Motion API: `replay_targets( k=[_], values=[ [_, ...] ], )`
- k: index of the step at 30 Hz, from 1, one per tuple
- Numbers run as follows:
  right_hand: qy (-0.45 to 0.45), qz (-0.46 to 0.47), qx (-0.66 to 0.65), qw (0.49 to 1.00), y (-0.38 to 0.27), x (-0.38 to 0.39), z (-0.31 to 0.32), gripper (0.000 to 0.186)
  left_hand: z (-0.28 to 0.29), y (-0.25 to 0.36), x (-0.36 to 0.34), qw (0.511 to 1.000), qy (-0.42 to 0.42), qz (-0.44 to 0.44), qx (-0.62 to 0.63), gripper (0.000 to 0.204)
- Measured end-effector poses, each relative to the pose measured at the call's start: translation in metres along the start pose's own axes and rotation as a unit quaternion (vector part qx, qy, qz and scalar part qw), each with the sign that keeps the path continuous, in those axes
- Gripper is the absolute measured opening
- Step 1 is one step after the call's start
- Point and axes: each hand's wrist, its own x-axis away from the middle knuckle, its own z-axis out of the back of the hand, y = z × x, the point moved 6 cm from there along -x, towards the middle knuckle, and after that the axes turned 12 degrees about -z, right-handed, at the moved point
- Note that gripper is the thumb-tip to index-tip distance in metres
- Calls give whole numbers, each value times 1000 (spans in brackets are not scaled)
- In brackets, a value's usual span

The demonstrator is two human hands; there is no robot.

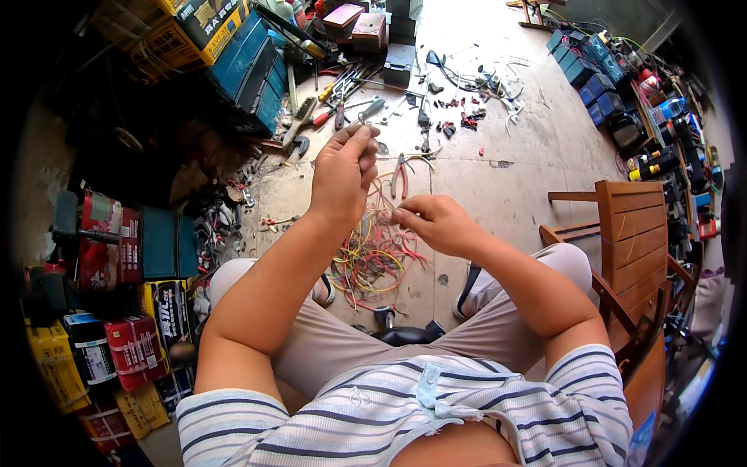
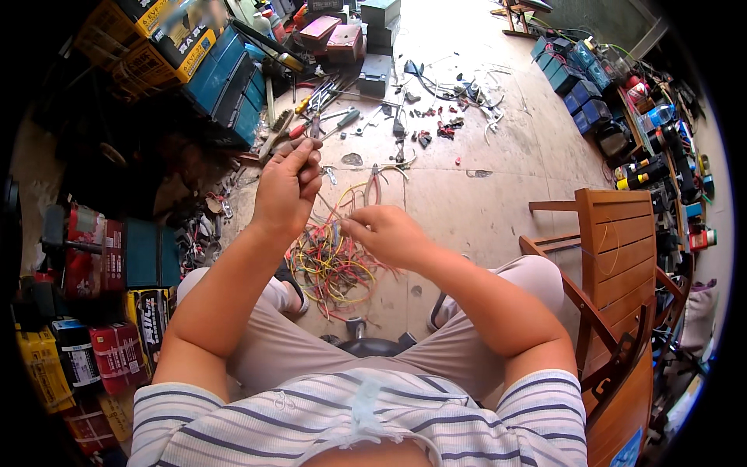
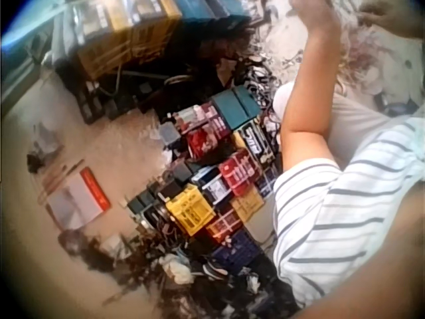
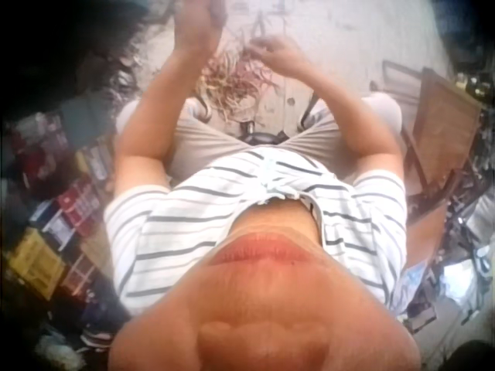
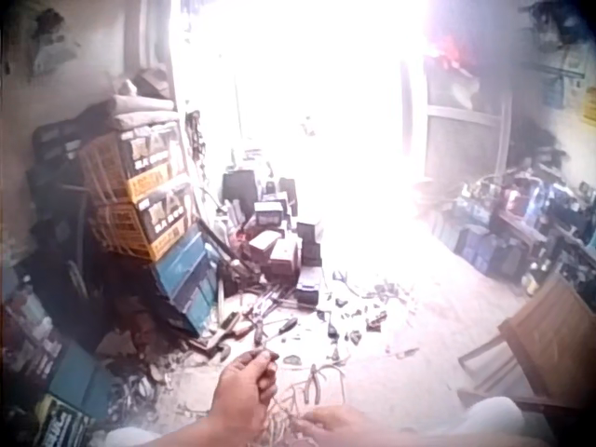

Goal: The person sits cross-legged in a cluttered workshop, manipulating a small electronic component with wires. They repeatedly twist and adjust the wires and the component with their hands, occasionally picking up and putting down small tools or parts from the floor.

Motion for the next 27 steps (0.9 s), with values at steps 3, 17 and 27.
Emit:
replay_targets(
  k=[3, 17, 27],
  values=[
    [127, 52, -26, 990, -1, -2, 34, 30, -2, -3, 6, 997, -42, 6, -63, 14],
    [220, 62, -253, 940, -1, -17, 73, 25, -19, -31, 35, 959, -145, 74, -234, 21],
    [416, 32, -321, 850, 43, 2, 189, 15, 28, -50, 53, 898, -176, 185, -359, 23]
  ],
)
